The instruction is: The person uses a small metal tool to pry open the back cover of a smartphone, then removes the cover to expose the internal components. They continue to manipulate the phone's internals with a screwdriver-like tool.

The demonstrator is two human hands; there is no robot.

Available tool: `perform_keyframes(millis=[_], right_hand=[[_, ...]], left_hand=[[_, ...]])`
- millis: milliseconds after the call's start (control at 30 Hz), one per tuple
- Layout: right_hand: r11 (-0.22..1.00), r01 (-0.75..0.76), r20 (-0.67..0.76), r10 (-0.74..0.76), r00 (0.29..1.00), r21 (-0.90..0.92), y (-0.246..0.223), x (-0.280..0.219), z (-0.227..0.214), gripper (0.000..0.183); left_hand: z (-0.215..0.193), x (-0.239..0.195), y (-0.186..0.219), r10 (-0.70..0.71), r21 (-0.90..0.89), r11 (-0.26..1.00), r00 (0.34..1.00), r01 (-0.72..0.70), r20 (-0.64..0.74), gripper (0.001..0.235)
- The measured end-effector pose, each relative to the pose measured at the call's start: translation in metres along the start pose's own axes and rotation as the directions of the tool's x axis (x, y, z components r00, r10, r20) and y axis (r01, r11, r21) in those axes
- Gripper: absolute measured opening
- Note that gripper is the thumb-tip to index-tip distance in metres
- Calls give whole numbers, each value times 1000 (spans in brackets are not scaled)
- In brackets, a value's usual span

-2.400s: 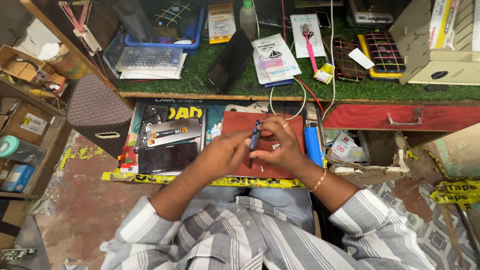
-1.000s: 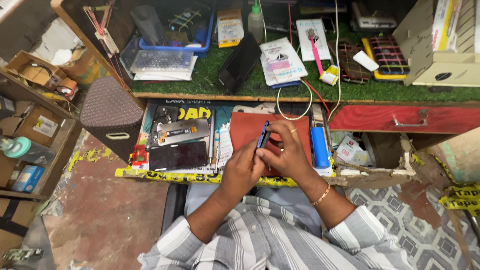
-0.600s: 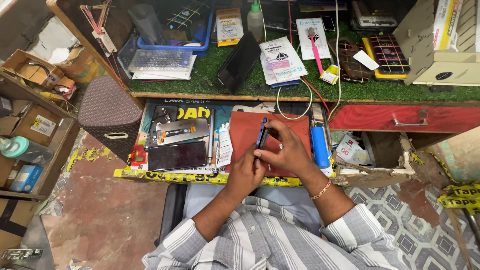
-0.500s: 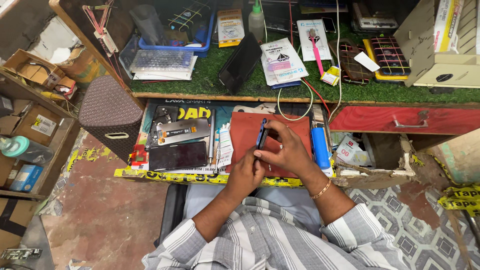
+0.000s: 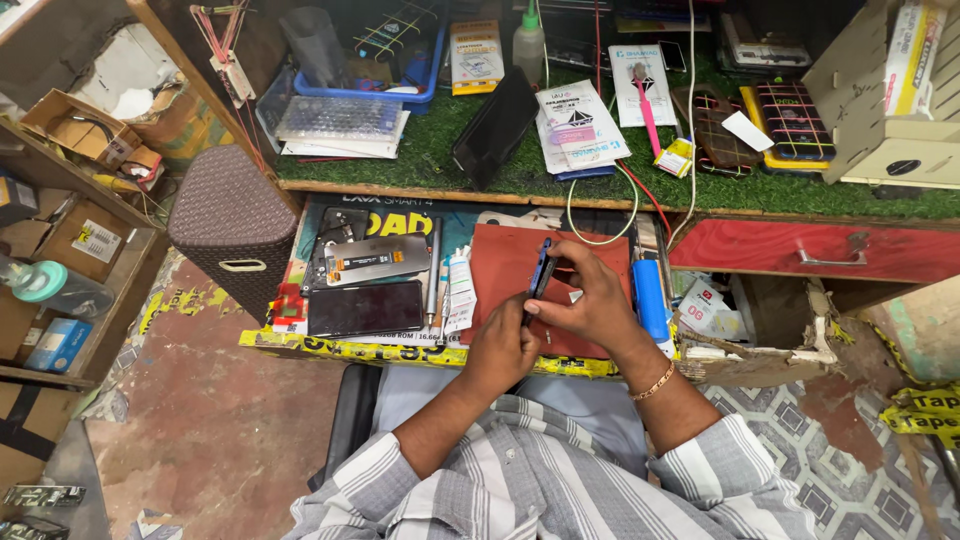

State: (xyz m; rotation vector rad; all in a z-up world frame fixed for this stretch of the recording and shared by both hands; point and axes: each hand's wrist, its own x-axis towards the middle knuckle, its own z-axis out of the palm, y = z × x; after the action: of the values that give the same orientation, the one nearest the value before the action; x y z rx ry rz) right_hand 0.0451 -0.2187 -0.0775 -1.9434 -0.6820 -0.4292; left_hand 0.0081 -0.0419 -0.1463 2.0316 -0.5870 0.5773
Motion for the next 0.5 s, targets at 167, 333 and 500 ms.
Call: perform_keyframes(millis=[167,333,500], right_hand=[[999,-22,-13,21,1000,-28,0,-1,-2,78],[985,-62,-7,64,998,158,6,1,-4,72],[967,-173,13,173,985,188,14,5,-9,75]], left_hand=[[-2,1,0,28,-5,1000,999,-28,35,62],[-7,3,2,39,39,998,994,-43,105,67],[-8,5,2,-21,-25,999,990,25,138,67]])
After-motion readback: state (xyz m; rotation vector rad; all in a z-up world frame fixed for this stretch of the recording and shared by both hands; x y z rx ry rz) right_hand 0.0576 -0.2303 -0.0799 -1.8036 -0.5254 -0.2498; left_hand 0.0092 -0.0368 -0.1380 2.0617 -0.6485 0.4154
